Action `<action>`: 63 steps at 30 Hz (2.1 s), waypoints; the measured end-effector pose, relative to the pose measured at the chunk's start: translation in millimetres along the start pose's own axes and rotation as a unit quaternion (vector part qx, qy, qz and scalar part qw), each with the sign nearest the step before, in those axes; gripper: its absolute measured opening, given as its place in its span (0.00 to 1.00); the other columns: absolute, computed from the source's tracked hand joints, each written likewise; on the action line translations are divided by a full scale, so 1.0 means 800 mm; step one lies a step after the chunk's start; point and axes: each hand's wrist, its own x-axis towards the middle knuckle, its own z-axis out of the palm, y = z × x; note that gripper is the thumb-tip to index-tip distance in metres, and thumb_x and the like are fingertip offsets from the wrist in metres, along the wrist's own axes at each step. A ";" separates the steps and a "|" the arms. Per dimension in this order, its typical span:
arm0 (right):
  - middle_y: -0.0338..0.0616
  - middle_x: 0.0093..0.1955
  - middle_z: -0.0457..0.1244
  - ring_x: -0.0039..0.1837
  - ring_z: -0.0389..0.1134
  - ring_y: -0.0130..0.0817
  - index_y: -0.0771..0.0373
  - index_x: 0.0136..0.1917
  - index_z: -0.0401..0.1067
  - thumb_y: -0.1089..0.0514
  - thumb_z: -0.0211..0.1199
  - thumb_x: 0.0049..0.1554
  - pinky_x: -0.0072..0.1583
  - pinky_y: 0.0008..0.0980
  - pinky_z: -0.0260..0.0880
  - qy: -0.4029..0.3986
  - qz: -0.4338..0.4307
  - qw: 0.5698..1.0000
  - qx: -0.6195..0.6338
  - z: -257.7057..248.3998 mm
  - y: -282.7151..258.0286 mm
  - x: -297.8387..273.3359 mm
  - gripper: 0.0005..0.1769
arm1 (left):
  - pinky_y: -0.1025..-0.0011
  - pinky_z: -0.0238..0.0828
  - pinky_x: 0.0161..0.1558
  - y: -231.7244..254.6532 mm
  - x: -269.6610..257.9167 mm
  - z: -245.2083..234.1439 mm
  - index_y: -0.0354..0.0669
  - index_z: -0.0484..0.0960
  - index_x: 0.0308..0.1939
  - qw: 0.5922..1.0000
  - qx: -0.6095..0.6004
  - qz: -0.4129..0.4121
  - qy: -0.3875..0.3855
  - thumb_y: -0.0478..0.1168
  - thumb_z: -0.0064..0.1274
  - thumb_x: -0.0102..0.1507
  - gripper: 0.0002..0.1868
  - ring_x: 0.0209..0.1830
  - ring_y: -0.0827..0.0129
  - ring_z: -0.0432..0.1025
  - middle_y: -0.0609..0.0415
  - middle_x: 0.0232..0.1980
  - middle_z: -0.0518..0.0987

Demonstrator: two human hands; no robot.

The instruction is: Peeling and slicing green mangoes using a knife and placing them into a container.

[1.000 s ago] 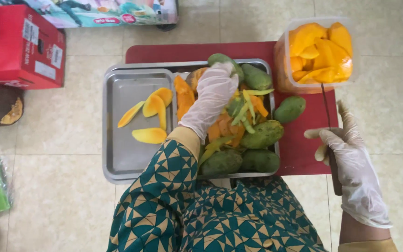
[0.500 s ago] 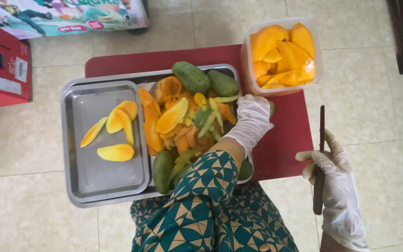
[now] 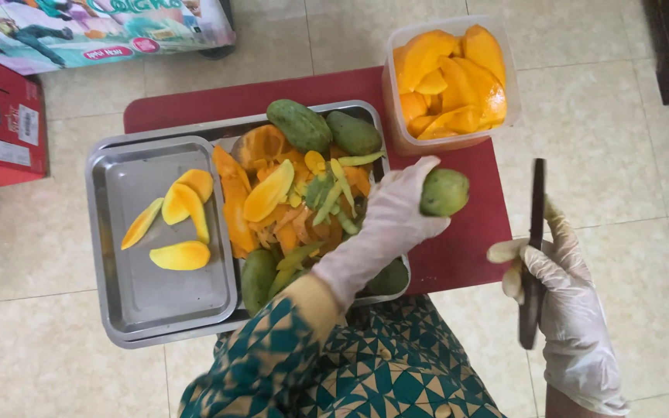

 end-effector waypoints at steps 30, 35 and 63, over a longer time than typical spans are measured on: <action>0.51 0.61 0.67 0.52 0.65 0.31 0.37 0.80 0.63 0.58 0.71 0.49 0.47 0.28 0.61 -0.150 0.173 0.925 -0.303 0.273 0.048 -0.030 0.48 | 0.60 0.63 0.74 -0.156 -0.229 -0.112 0.68 0.76 0.68 0.917 -0.328 -0.070 0.216 0.48 0.78 0.38 0.53 0.73 0.56 0.68 0.50 0.69 0.76; 0.57 0.31 0.69 0.29 0.68 0.36 0.40 0.78 0.68 0.62 0.74 0.49 0.26 0.28 0.64 -0.165 0.147 0.920 -0.323 0.317 0.046 -0.038 0.46 | 0.57 0.63 0.74 -0.157 -0.258 -0.141 0.62 0.76 0.69 0.899 -0.368 -0.105 0.214 0.43 0.74 0.42 0.49 0.72 0.52 0.70 0.47 0.67 0.76; 0.61 0.30 0.67 0.24 0.63 0.37 0.58 0.67 0.75 0.60 0.71 0.55 0.27 0.29 0.56 -0.152 0.133 0.940 -0.275 0.361 0.101 -0.021 0.25 | 0.56 0.68 0.66 -0.166 -0.298 -0.154 0.62 0.83 0.59 0.868 -0.376 -0.121 0.301 0.39 0.74 0.42 0.39 0.64 0.54 0.76 0.51 0.54 0.82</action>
